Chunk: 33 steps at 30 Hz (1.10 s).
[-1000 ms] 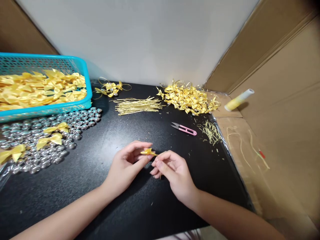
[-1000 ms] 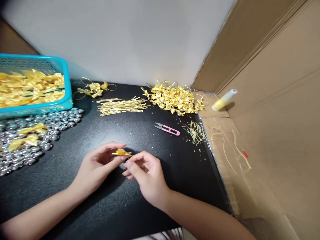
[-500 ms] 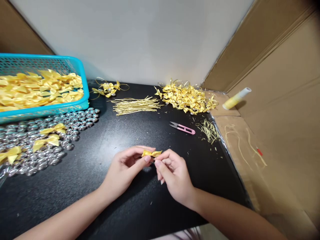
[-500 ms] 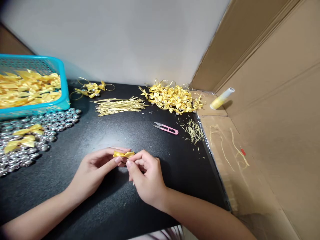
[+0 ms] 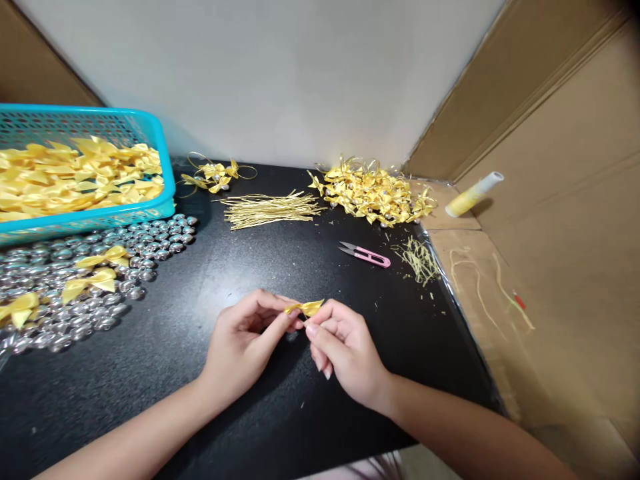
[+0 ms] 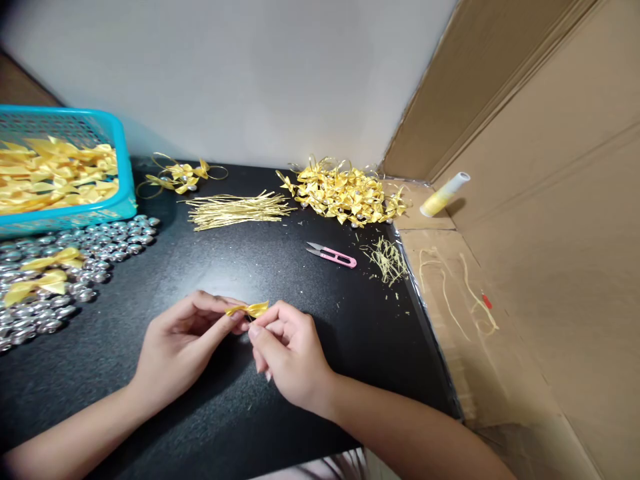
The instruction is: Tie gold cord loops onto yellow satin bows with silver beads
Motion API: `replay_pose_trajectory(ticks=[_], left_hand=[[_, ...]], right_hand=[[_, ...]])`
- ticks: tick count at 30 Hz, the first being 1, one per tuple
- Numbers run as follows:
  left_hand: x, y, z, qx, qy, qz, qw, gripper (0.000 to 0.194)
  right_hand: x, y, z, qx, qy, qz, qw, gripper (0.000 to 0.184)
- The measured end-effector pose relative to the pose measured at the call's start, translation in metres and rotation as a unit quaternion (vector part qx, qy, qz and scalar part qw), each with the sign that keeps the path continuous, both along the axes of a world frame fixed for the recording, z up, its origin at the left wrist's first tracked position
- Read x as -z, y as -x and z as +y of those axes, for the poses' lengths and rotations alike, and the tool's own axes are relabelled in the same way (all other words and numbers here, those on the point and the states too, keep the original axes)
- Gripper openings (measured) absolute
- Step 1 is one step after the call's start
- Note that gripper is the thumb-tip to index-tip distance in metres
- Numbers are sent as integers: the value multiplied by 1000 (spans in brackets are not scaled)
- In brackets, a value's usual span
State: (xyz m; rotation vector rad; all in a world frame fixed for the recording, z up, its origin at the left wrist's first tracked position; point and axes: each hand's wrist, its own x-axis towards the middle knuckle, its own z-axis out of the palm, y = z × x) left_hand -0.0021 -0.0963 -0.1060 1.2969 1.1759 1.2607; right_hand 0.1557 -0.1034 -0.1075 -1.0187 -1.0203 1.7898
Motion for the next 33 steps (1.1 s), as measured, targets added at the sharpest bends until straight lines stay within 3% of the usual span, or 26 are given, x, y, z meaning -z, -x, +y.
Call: replay_pose_trajectory(ticks=[7,26,33], left_hand=[[1,0,-1,7,-33,1,999,16],[0,0,-1,-8,-13,6,1000,9],[-1,-2,-1,-10,-45,29,999,13]], right_hand=[[1,1,0,-10,17,22,1000,29],[-2,3,3,-25,44,38,998,39],[0,3,3,-29,49,39,998,38]])
